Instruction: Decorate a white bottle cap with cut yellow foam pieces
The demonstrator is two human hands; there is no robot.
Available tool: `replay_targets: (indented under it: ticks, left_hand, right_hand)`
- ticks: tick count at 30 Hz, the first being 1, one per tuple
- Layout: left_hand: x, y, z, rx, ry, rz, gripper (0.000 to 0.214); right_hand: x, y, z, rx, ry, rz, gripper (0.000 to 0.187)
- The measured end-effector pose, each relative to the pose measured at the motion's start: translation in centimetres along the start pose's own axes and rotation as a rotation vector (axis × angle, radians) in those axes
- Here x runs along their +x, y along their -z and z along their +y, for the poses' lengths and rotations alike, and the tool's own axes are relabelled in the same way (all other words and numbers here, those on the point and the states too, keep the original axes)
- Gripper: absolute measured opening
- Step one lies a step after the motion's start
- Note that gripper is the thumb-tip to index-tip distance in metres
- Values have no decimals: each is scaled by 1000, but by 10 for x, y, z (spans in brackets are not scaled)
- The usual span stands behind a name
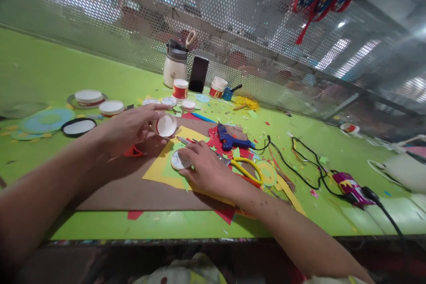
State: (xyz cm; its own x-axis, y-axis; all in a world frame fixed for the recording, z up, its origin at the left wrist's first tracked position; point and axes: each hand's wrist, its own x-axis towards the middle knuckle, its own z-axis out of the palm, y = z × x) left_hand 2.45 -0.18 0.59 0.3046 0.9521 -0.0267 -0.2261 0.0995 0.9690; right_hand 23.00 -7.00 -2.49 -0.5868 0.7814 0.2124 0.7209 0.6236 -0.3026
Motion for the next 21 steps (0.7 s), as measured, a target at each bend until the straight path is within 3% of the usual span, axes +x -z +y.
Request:
replay_targets:
  ticks: [5,13,17,21]
  left_hand:
    - [-3,-2,-4,18,-9,-69,27]
    - [-11,-13,5,-146,115,-198,14]
    - [-17,-20,7,-206,159,-152,17]
    - [-20,-21,1,-238,168,-146,20]
  right_hand:
    - [-6,13,-2,23,12,61,41]
    - [-8,31,21,159,-9,459,13]
    - [-8,30,37,193,-69,534,9]
    - [-9,31,38,203,-81,526,11]
